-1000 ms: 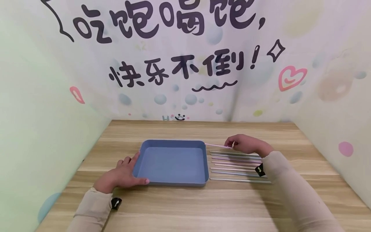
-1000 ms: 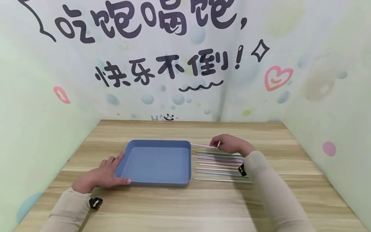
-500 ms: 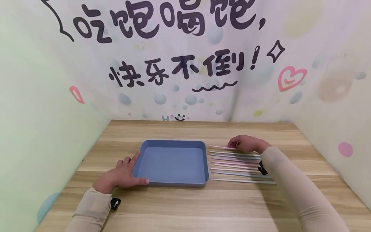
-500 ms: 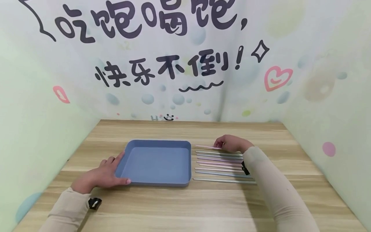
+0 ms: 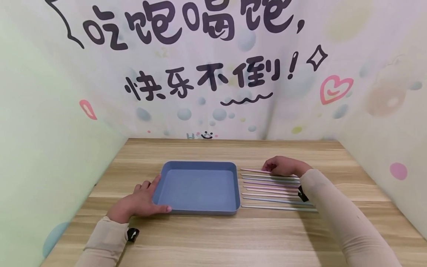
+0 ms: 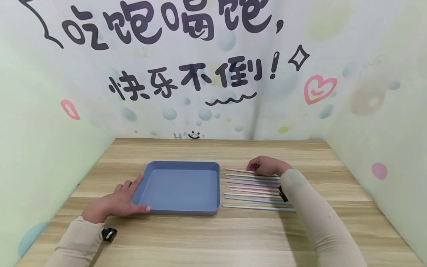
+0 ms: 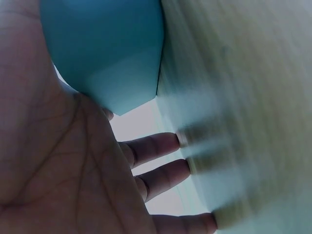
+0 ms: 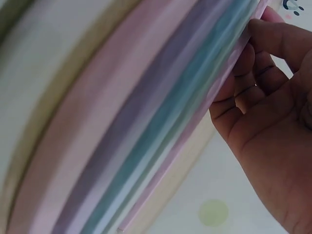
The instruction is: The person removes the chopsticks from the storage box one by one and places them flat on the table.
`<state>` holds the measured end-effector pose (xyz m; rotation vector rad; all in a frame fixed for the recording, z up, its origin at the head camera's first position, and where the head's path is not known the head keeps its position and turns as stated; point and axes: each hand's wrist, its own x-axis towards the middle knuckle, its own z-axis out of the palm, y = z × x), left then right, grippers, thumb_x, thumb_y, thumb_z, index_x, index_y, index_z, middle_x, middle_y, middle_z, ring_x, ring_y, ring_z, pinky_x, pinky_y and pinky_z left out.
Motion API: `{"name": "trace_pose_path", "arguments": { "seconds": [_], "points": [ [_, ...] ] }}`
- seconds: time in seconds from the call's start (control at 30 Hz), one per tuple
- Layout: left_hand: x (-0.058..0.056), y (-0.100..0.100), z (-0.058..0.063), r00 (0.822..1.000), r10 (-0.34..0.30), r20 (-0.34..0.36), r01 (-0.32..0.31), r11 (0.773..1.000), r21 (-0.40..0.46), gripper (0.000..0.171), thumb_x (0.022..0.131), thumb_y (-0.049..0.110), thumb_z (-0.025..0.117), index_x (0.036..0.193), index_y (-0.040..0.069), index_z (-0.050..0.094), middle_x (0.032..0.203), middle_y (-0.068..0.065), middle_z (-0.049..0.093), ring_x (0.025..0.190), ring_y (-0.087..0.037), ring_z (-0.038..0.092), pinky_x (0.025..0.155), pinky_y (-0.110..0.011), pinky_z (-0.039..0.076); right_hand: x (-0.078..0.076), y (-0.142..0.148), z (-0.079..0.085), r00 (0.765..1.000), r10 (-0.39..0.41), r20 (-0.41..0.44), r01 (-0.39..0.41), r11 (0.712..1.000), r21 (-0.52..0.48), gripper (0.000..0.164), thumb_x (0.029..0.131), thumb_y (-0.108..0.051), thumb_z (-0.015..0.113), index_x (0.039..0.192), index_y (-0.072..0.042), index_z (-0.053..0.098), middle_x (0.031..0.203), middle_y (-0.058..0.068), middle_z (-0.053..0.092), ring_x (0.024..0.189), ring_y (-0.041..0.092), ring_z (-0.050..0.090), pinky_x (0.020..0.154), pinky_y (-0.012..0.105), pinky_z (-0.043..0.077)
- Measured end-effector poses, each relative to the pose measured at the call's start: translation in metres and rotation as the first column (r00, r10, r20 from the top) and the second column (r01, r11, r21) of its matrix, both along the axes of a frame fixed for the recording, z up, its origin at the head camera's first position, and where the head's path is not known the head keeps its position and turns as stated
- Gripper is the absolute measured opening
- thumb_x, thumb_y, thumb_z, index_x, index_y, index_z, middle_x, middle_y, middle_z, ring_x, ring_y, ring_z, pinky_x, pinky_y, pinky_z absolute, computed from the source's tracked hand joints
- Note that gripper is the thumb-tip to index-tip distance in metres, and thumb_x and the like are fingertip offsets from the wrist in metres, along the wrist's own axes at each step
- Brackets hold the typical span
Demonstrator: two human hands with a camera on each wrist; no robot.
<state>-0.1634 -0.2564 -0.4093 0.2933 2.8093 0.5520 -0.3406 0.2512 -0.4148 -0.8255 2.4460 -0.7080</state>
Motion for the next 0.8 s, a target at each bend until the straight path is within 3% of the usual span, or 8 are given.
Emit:
{"name": "trace_pose_path", "arguments": {
  "seconds": [0.53,0.8],
  "points": [
    [-0.0014,-0.0018,-0.0006,1.000,-0.004,-0.009,0.004,1.000,0.006,0.124,0.077,0.067,0.073,0.157,0.000,0.007,0.140,-0.036,0.033,0.125,-0.056,0.031,0.095,-0.062,0.039,0.0004,-0.0019,0.0012,1.000,0.026,0.007,-0.026,1.000,-0.005,0.023,0.090,0.009,0.055,0.103,-0.004,0.068,0.088,0.006,0.060,0.082,0.019,0.051,0.075,0.033,0.043],
    [-0.0006,-0.0017,0.0001,1.000,0.004,0.004,-0.004,1.000,0.002,0.125,0.077,0.068,0.072,0.157,0.001,0.005,0.142,-0.036,0.031,0.126,-0.057,0.030,0.095,-0.063,0.039,0.0013,-0.0028,0.0021,1.000,0.016,0.009,-0.016,1.000,0.004,0.014,0.095,0.001,0.060,0.103,-0.006,0.068,0.088,0.002,0.060,0.083,0.017,0.052,0.076,0.033,0.043]
  ]
}}
